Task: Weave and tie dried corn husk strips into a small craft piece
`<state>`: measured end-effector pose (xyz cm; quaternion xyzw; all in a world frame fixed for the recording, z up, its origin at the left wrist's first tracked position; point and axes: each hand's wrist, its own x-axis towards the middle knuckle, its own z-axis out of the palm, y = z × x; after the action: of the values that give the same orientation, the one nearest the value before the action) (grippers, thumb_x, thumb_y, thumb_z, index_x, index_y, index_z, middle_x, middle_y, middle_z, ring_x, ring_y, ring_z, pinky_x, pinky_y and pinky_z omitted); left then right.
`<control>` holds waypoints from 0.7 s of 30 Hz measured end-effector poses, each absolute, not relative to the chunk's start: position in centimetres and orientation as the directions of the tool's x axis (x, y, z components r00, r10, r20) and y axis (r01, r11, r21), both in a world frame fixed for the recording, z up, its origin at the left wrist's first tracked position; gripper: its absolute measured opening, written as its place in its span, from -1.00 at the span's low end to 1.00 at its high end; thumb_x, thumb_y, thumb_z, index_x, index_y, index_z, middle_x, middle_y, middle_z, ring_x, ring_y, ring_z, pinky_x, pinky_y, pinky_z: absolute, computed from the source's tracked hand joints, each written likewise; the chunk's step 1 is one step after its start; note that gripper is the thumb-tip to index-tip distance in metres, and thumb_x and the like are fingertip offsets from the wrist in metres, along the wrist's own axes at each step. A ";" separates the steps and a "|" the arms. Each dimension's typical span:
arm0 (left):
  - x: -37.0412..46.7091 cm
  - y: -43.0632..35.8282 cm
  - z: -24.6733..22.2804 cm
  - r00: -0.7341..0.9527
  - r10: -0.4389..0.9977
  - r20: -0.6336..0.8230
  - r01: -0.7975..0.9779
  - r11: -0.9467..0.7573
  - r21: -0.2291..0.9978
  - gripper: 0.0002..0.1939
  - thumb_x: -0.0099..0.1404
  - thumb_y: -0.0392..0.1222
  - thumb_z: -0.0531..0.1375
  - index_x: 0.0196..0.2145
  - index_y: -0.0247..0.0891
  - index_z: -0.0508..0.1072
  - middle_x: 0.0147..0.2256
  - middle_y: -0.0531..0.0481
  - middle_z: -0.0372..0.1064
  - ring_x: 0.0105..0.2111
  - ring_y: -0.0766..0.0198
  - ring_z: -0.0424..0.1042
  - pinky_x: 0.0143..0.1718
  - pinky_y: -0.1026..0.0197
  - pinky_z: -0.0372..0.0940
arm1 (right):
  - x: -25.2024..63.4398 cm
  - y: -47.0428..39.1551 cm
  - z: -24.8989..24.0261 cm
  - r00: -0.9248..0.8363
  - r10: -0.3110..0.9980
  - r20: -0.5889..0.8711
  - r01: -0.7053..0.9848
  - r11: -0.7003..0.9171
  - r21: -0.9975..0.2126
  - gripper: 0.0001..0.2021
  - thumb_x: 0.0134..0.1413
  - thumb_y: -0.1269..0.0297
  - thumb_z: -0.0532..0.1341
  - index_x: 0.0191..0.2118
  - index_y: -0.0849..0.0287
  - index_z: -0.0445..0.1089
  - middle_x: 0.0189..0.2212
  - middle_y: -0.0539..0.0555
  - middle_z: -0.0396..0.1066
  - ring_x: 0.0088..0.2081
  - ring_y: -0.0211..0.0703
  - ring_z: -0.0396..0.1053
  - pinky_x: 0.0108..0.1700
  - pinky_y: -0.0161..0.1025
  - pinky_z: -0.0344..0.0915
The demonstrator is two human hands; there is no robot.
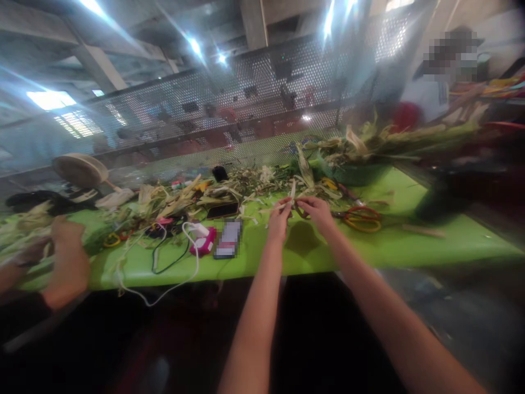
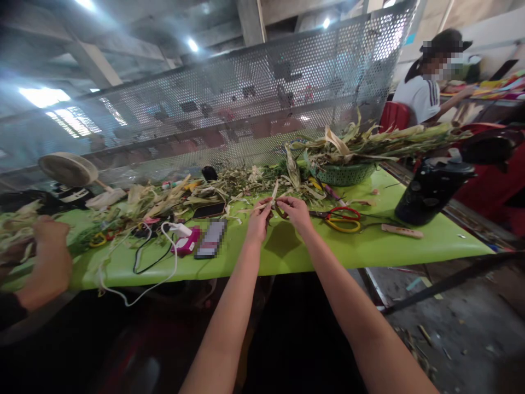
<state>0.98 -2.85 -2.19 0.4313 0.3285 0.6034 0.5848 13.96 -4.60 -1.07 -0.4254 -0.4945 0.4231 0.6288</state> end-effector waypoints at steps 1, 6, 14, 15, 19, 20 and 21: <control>1.0 -2.9 -2.2 0.070 0.987 0.148 -0.399 -0.108 0.911 -0.75 0.09 -0.16 0.37 -0.24 -0.23 0.53 -0.38 0.09 0.41 -0.46 0.47 0.25 -0.39 0.37 0.16 | 13.9 -4.6 -1.2 0.132 0.958 0.256 -0.107 0.271 -0.957 -0.67 -0.20 0.02 0.36 -0.34 0.17 0.56 -0.57 -0.04 0.39 -0.62 -0.34 0.15 -0.56 -0.32 0.10; 0.8 -3.3 -2.0 0.106 0.969 0.224 -0.326 -0.179 0.928 -0.73 0.13 -0.11 0.35 -0.22 -0.22 0.46 -0.33 0.05 0.42 -0.39 0.40 0.32 -0.34 0.34 0.21 | 13.7 -4.4 -1.6 0.090 0.955 0.281 -0.082 0.288 -0.954 -0.65 -0.10 0.00 0.31 -0.27 0.17 0.57 -0.59 -0.05 0.36 -0.59 -0.34 0.15 -0.53 -0.34 0.08; 0.8 -3.1 -2.3 0.056 0.996 0.071 -0.281 -0.053 0.958 -0.73 0.14 -0.14 0.33 -0.24 -0.21 0.36 -0.43 0.06 0.43 -0.47 0.35 0.37 -0.32 0.27 0.23 | 13.8 -4.2 -2.2 0.131 0.908 0.397 0.075 0.391 -0.918 -0.66 -0.08 0.18 0.31 -0.13 0.13 0.56 -0.42 -0.03 0.48 -0.54 -0.32 0.18 -0.43 -0.32 0.16; 0.8 -3.2 -2.3 0.088 0.993 0.072 -0.224 -0.051 0.973 -0.80 0.20 -0.11 0.28 -0.27 -0.22 0.38 -0.44 0.04 0.43 -0.46 0.33 0.37 -0.31 0.26 0.22 | 13.8 -4.1 -2.2 0.137 0.898 0.417 0.106 0.405 -0.908 -0.67 -0.05 0.19 0.29 -0.12 0.13 0.56 -0.42 -0.02 0.48 -0.53 -0.30 0.19 -0.42 -0.30 0.17; 0.8 -3.5 -2.2 0.159 0.977 0.142 0.043 -0.150 0.988 -0.72 0.33 -0.03 0.12 -0.45 -0.23 0.42 -0.51 0.01 0.36 -0.46 0.28 0.30 -0.32 0.23 0.19 | 14.0 -4.3 -2.2 0.164 0.862 0.479 0.193 0.449 -0.873 -0.74 0.04 0.20 0.26 -0.15 0.09 0.58 -0.28 0.04 0.50 -0.34 -0.18 0.35 -0.25 -0.24 0.26; 0.9 -3.4 -2.2 0.160 0.974 0.158 0.071 -0.171 0.983 -0.71 0.33 -0.04 0.12 -0.47 -0.22 0.42 -0.51 0.02 0.35 -0.45 0.28 0.29 -0.31 0.23 0.19 | 14.0 -4.5 -2.1 0.152 0.845 0.513 0.251 0.469 -0.847 -0.76 0.08 0.20 0.24 -0.15 0.07 0.58 -0.25 0.06 0.50 -0.29 -0.15 0.37 -0.20 -0.23 0.27; 0.9 -3.4 -2.1 0.162 0.972 0.172 0.082 -0.187 0.979 -0.73 0.33 -0.06 0.12 -0.47 -0.22 0.43 -0.50 0.02 0.36 -0.43 0.27 0.29 -0.29 0.22 0.20 | 14.1 -4.6 -1.9 0.121 0.824 0.554 0.331 0.493 -0.805 -0.76 0.14 0.20 0.21 -0.14 0.06 0.58 -0.23 0.07 0.50 -0.24 -0.12 0.39 -0.15 -0.21 0.27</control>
<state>0.95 -3.39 -2.14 0.6038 0.4361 0.4783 0.4651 14.10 -4.63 -1.94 -0.4586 -0.6293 0.2083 0.5919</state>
